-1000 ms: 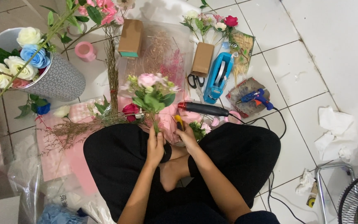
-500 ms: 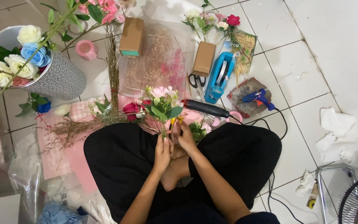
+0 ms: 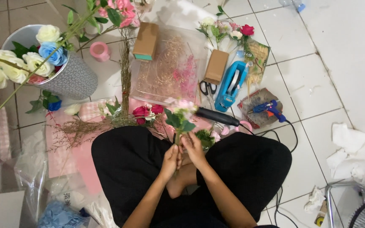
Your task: The person sits on the floor and arranges artificial flowers into a small cardboard box. They use scissors to trim stems and a heat gun to adjust the petals of a white flower. The person selects various flowers from a nearby bucket and places them into the box, adjusting their positions.
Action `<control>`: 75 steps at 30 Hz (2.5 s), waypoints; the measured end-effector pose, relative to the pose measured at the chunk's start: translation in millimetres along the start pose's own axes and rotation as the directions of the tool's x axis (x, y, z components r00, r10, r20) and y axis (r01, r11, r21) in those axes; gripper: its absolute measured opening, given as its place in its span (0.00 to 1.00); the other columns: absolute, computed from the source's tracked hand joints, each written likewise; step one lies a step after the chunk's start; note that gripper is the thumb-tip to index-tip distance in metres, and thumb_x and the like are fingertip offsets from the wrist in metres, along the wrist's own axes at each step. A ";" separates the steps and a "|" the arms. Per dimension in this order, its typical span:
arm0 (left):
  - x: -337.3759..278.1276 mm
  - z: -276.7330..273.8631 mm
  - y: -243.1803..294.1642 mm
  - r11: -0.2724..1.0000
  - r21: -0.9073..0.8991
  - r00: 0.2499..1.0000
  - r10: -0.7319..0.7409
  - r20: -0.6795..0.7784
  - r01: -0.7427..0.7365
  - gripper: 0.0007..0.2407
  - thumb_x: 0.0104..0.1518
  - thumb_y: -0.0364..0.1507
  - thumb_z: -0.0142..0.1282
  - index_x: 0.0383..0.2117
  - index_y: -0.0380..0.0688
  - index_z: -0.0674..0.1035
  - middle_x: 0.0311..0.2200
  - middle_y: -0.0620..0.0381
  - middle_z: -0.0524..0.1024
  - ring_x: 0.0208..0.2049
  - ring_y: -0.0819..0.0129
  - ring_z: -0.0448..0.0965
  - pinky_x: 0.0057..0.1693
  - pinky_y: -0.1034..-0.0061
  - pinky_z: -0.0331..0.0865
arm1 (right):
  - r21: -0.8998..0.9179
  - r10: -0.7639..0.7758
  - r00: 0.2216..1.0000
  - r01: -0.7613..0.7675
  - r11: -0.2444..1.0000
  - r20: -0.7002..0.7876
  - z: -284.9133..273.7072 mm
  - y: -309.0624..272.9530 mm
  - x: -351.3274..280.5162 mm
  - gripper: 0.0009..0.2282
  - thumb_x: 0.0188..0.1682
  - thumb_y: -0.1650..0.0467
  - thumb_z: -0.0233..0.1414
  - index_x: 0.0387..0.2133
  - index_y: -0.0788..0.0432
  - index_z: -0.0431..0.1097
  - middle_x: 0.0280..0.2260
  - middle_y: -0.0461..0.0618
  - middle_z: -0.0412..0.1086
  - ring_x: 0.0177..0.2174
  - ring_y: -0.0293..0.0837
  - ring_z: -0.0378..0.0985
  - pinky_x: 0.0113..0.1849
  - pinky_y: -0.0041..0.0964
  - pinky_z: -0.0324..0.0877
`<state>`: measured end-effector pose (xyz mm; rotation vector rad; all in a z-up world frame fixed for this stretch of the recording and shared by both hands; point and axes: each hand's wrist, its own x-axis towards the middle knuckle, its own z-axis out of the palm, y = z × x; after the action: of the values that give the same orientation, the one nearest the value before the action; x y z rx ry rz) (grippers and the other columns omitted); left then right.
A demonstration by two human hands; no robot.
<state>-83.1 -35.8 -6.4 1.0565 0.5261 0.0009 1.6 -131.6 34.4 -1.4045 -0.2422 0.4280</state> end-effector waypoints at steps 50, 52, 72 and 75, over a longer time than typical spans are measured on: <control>84.7 -325.4 408.0 -0.289 0.957 0.451 0.856 0.254 0.010 0.11 0.57 0.23 0.61 0.42 0.58 0.80 0.45 0.67 0.78 0.49 0.58 0.72 0.51 0.63 0.66 | 0.666 -0.378 0.913 0.187 0.723 0.155 373.1 51.9 351.4 0.16 0.50 0.81 0.54 0.51 0.62 0.65 0.47 0.58 0.72 0.48 0.56 0.78 0.49 0.51 0.77; 88.2 -324.4 390.0 -0.322 0.943 0.394 0.880 0.265 0.086 0.11 0.54 0.25 0.64 0.41 0.59 0.81 0.43 0.65 0.78 0.48 0.57 0.71 0.50 0.61 0.67 | 0.628 -0.384 0.910 0.207 0.750 0.159 377.7 42.9 353.9 0.16 0.50 0.81 0.53 0.51 0.62 0.65 0.47 0.58 0.72 0.48 0.57 0.77 0.49 0.52 0.76; 100.7 -251.2 318.5 -0.272 0.940 0.277 0.905 0.322 -0.205 0.03 0.59 0.22 0.60 0.35 0.45 0.83 0.36 0.52 0.78 0.44 0.46 0.79 0.52 0.60 0.74 | -0.032 -0.506 0.844 0.519 0.854 0.177 312.5 -49.5 315.1 0.14 0.55 0.77 0.50 0.53 0.67 0.65 0.46 0.64 0.73 0.48 0.61 0.76 0.50 0.54 0.73; 90.1 -243.9 323.6 -0.306 0.952 0.272 0.917 0.290 0.018 0.06 0.55 0.24 0.64 0.36 0.49 0.85 0.42 0.52 0.77 0.49 0.45 0.75 0.55 0.58 0.71 | -0.127 -0.519 0.836 0.543 0.830 0.182 313.9 -63.8 320.2 0.14 0.55 0.76 0.50 0.53 0.68 0.65 0.46 0.64 0.73 0.48 0.61 0.75 0.50 0.54 0.73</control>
<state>-24.9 351.4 131.7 2.8418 0.5582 1.3446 170.0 280.3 119.1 -1.4065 -0.7848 0.0363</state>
